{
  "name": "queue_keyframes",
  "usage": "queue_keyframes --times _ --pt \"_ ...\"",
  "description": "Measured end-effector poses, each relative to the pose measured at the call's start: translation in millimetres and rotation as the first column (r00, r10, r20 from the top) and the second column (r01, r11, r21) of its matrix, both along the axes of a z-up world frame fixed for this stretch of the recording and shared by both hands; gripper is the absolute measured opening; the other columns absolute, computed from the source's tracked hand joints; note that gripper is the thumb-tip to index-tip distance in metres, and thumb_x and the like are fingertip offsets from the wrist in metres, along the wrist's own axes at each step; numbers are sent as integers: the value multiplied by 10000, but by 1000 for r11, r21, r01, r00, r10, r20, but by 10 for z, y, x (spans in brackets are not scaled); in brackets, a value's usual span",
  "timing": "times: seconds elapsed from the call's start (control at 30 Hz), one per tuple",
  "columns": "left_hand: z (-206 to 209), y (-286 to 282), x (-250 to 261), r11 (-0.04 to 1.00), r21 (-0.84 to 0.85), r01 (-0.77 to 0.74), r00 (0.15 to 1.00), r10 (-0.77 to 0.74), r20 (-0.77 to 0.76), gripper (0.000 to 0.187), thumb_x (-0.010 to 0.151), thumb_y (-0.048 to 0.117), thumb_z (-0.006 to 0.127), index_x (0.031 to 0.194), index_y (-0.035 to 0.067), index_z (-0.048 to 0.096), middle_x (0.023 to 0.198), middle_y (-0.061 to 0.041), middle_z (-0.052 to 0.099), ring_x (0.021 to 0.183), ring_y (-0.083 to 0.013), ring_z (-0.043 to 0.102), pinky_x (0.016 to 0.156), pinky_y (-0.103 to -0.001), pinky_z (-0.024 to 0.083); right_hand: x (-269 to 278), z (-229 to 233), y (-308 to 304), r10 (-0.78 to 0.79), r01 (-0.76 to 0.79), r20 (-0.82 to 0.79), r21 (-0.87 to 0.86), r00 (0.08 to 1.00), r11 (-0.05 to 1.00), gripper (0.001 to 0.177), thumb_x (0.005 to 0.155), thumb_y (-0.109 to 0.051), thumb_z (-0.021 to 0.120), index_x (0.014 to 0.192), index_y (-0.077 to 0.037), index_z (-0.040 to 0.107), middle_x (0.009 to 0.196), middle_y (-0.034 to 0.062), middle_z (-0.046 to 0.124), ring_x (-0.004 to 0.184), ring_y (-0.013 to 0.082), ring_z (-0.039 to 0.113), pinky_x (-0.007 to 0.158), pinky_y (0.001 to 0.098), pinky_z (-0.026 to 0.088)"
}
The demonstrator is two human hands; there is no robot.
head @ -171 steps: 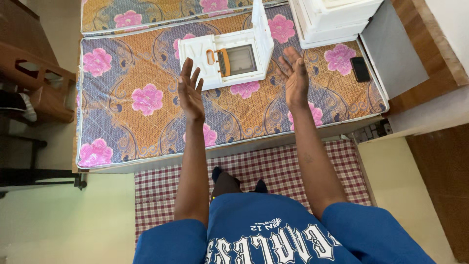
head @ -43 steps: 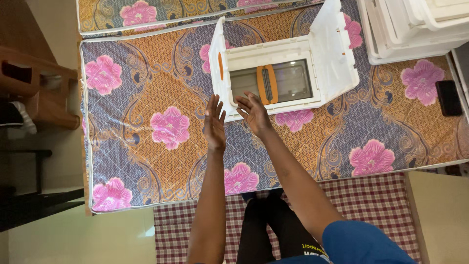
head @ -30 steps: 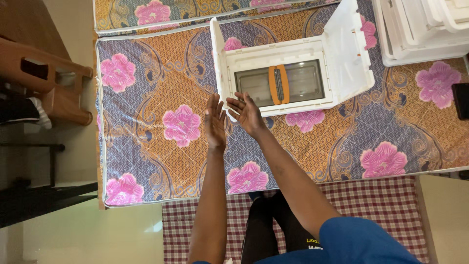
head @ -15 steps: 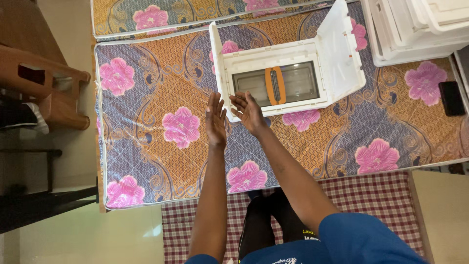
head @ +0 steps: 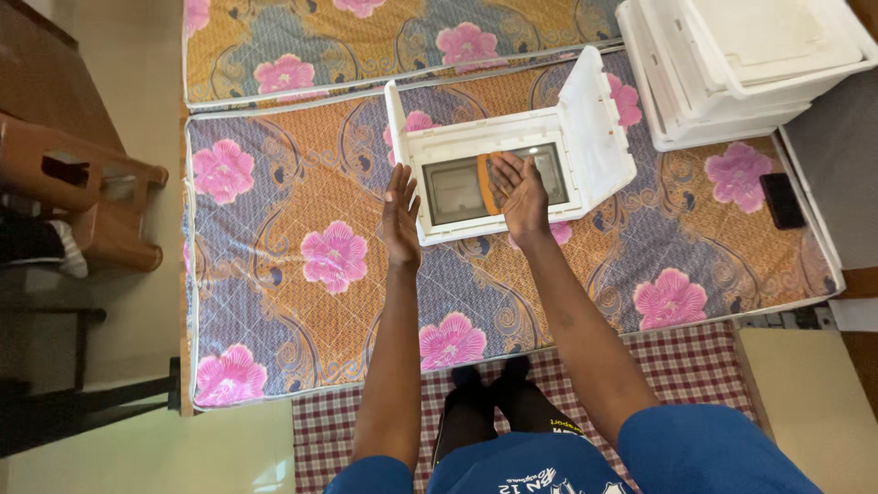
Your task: The person assembles a white plastic storage box by unfolding its sides, inserting a mesh screen, and attaching a lid. They then place the completed box on the floor.
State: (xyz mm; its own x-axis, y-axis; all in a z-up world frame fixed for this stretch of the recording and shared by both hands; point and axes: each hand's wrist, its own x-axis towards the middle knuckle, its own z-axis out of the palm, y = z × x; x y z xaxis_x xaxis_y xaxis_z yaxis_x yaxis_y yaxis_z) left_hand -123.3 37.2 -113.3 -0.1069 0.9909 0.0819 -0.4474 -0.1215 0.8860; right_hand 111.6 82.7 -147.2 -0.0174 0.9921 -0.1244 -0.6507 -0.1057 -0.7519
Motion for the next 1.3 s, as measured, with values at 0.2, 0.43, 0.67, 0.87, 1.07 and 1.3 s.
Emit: queue_keyframes --times 0.2,0.43,0.67,0.87,1.07,1.3 --pt "293 52 139 995 73 69 997 -72 34 852 991 663 406 1633 112 309 1697 -148 329 1562 -374 316 1275 -527 208 434 478 -202 -99 93 79 71 992 993 762 1034 -593 405 1529 -14 385 1531 164 485 1416 256 443 1173 442 361" --pt "471 122 367 984 133 120 992 -123 15 829 999 654 395 1637 132 308 1700 -158 330 1567 -377 314 1287 -543 198 741 753 -398 -189 173 154 110 970 979 819 1006 -642 438 1521 -8 380 1515 194 487 1413 282 459 1186 456 375" --pt "483 238 622 987 71 144 990 -143 -16 829 999 664 382 1636 139 316 1698 -156 335 1567 -376 316 1283 -540 182 1060 700 -247 -207 201 85 78 975 976 813 997 -637 456 1511 -9 404 1512 177 491 1398 269 472 1177 459 389" --pt "288 367 870 990 40 136 991 -135 -17 833 1000 671 391 1637 139 317 1701 -152 327 1569 -380 304 1281 -537 179 1308 420 27 -177 175 56 35 983 984 780 1009 -620 441 1502 -15 418 1491 163 525 1381 263 495 1162 456 393" --pt "13 491 987 998 -23 62 998 -62 -8 841 993 676 407 1630 132 331 1695 -150 337 1567 -374 302 1271 -536 178 1439 81 335 -83 84 58 -24 995 996 758 1019 -610 434 1493 -18 432 1471 150 543 1366 253 504 1146 453 398" --pt "-546 767 1094 995 -96 29 999 -32 -28 839 986 682 393 1630 149 325 1698 -122 331 1570 -355 292 1270 -534 173 1487 -576 799 -1 14 118 -107 993 994 754 1001 -608 469 1478 -25 445 1445 143 557 1362 249 511 1132 449 407"
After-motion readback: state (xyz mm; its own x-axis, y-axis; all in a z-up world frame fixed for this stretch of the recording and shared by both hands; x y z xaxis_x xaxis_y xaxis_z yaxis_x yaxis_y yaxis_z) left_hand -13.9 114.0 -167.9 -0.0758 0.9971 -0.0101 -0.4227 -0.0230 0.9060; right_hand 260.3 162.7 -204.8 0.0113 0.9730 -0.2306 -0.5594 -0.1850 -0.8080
